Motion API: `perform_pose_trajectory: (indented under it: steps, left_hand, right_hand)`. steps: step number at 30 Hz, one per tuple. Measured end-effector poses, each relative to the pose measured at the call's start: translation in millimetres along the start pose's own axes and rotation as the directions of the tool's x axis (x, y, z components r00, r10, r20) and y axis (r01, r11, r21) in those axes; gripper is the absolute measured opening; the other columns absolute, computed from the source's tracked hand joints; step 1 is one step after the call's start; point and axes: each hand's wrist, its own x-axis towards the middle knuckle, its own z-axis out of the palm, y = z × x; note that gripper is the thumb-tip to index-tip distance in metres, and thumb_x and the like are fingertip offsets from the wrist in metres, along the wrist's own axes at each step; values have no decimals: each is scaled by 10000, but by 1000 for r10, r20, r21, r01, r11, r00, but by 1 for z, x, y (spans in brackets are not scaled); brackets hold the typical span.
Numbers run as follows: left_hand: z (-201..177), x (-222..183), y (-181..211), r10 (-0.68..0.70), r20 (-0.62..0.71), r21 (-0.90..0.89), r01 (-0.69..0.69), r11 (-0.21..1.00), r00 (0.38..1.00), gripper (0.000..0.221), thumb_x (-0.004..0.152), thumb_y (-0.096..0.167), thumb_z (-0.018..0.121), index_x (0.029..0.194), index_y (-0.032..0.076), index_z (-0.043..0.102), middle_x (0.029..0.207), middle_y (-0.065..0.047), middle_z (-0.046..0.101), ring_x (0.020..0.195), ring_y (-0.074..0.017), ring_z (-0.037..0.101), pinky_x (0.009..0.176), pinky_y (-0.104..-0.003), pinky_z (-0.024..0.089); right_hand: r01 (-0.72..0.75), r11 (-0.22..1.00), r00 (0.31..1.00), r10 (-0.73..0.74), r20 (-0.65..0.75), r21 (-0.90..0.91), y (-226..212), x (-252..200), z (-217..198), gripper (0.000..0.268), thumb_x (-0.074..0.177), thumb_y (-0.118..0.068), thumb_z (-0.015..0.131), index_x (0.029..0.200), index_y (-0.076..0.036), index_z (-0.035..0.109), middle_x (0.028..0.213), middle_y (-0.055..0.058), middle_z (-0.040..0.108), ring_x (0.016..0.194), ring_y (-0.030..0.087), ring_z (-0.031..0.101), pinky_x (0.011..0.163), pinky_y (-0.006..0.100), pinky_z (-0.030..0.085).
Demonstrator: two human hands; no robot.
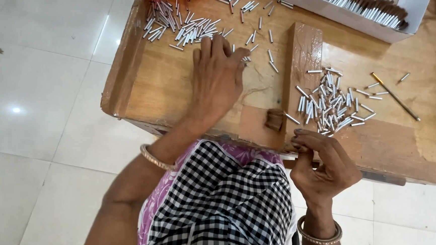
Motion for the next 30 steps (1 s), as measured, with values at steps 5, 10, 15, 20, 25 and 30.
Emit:
perform_pose_trajectory:
  steps: [5,10,15,20,25,30]
  left_hand:
    - [5,3,-11,7,52,271,-21,962,999,99,863,142,739,952,102,756,1032,-121,545,1062,-290,471,884,-451,351]
    - [-9,-26,-5,-56,140,174,31,984,988,97,835,115,756,926,93,731,1016,-89,585,1025,-275,478,845,-459,320]
    - [-34,-61,51,15,56,-250,-1,968,998,59,900,193,757,945,157,742,960,26,711,887,-214,546,829,-401,328]
    - [-37,-87,75,9,103,-617,56,785,995,72,936,76,728,985,117,695,965,25,694,949,-180,584,906,-340,405]
    - [-40,-90,76,44,95,-605,22,796,995,144,842,17,711,958,97,684,974,27,705,971,-187,600,878,-347,376]
    - [-40,-95,75,53,6,-429,-45,902,999,98,932,87,740,1001,125,681,998,49,700,917,-179,555,837,-355,351]
  right_hand:
    - [-24,998,1000,24,-1,49,1,-2,-4,198,893,184,662,960,7,720,965,104,764,882,158,764,706,228,585]
    - [-122,984,993,119,25,130,-10,0,-1,201,861,189,634,956,32,714,987,145,758,874,181,768,647,240,607]
    - [-179,917,983,179,34,357,-8,-6,5,128,922,150,668,991,49,707,1025,169,745,870,176,747,654,226,611]
    - [-224,844,972,232,45,488,-10,-15,5,77,959,108,702,1013,55,712,1034,172,740,785,135,719,645,200,590]
    - [-200,870,978,208,32,450,-21,-10,2,64,976,92,708,1011,39,707,1025,155,740,792,132,740,658,213,625]
    - [21,999,999,-22,-31,-40,-29,-6,-2,221,877,166,714,971,-30,753,997,108,778,801,139,755,593,192,530]
